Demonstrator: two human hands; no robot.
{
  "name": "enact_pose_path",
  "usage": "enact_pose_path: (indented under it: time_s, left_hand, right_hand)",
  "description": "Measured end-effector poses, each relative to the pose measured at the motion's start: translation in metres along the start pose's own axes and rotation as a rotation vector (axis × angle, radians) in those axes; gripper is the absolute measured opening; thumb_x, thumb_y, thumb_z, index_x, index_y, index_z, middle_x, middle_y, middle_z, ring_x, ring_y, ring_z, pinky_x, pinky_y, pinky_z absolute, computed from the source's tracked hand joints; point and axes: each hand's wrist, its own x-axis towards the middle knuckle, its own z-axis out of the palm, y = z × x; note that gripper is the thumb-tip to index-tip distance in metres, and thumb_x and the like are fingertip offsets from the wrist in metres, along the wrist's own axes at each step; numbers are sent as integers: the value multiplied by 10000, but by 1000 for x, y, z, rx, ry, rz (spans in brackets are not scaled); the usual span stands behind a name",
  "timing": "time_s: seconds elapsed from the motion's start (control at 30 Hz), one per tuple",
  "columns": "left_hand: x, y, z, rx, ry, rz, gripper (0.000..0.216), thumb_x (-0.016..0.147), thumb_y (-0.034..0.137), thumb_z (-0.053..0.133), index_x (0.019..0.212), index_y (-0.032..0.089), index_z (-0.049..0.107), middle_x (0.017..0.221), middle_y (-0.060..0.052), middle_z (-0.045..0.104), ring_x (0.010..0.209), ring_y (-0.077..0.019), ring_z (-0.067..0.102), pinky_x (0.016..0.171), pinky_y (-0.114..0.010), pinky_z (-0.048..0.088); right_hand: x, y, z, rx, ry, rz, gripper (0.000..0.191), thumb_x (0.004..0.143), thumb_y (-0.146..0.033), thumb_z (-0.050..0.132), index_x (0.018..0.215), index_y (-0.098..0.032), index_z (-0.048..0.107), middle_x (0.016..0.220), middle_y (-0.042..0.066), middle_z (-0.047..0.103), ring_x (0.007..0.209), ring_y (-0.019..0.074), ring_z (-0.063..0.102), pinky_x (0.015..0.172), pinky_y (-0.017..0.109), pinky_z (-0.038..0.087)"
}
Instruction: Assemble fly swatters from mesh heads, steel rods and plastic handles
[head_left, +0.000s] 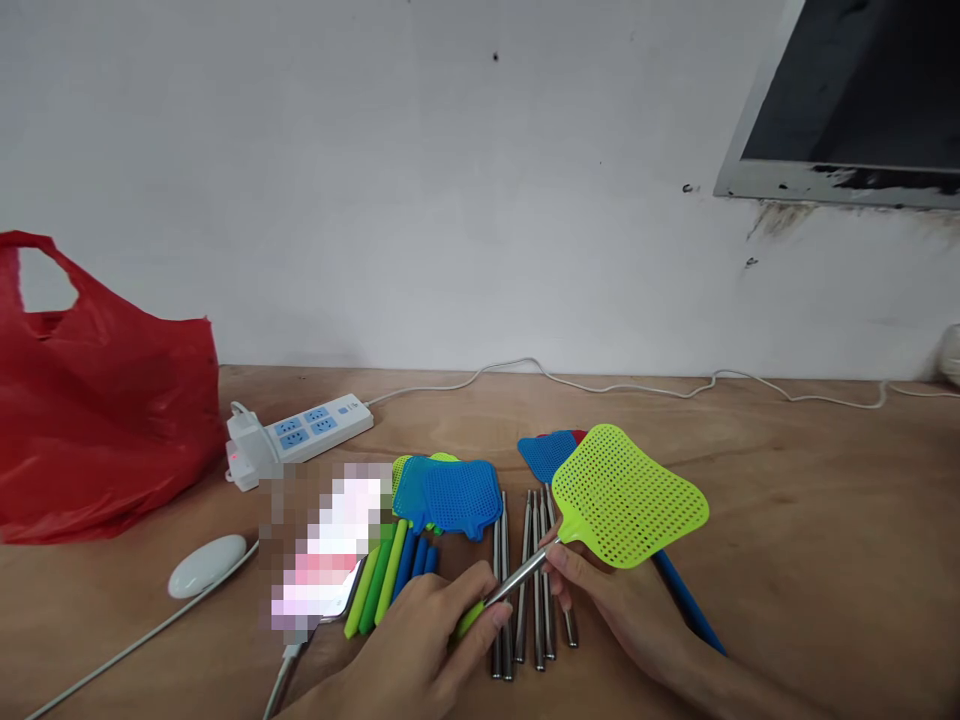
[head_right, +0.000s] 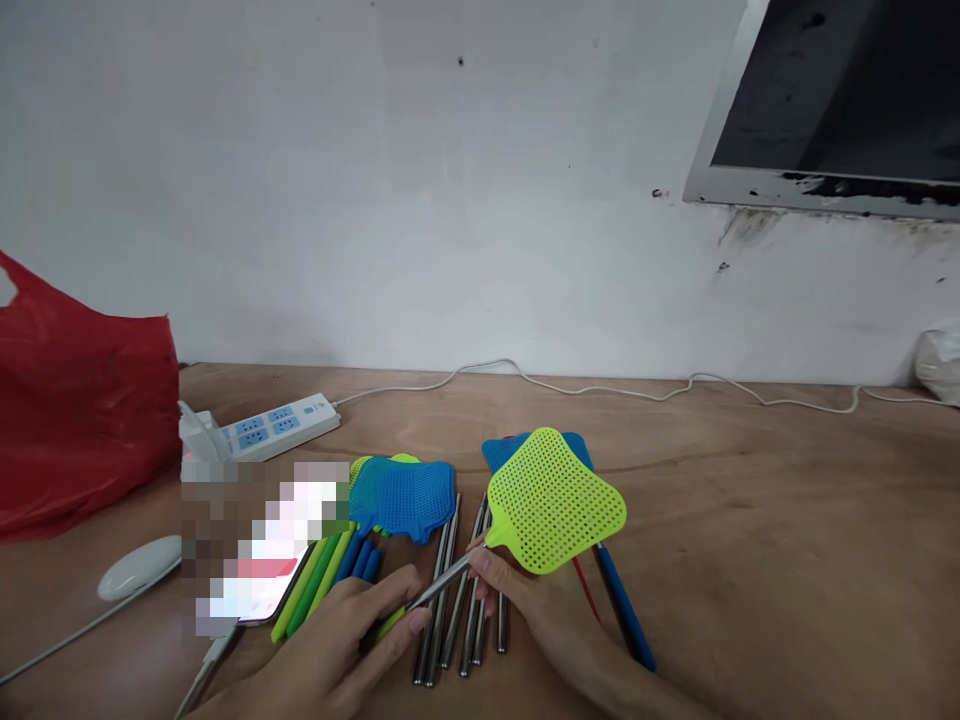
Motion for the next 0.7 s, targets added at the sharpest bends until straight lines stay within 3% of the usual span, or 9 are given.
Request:
enact_pose_path:
  time_s: [0.2, 0.4, 0.7]
  left_hand:
    - [4, 2, -3, -3, 0, 10, 394, 1053, 438, 312, 787, 238, 524, 712, 16, 636, 650, -170, 591, 600, -275, 381]
    - [8, 5, -5, 55, -23, -2, 401, 1043, 417, 285, 807, 234, 553, 721, -19, 656, 653, -193, 606, 594, -288, 394]
    - [3, -3, -25, 95, -127, -76, 409, 1053, 434, 288, 815, 229, 551, 758, 1, 621, 729, -191, 580, 649, -281, 370]
  right_hand:
    - [0, -7, 5, 16, -8, 2, 310, 738, -498, 801, 831, -211, 727, 637, 4, 645, 575, 153, 584, 545, 277, 479]
    - [3, -1, 6, 127, 24, 29, 316, 701, -480, 839, 792, -206, 712, 636, -4, 625, 552, 134, 554, 504, 254, 449]
    - [18, -19, -20, 221, 218, 76, 374, 533, -443, 938, 693, -192, 713, 616, -11, 600, 557, 126, 503, 492, 248, 418]
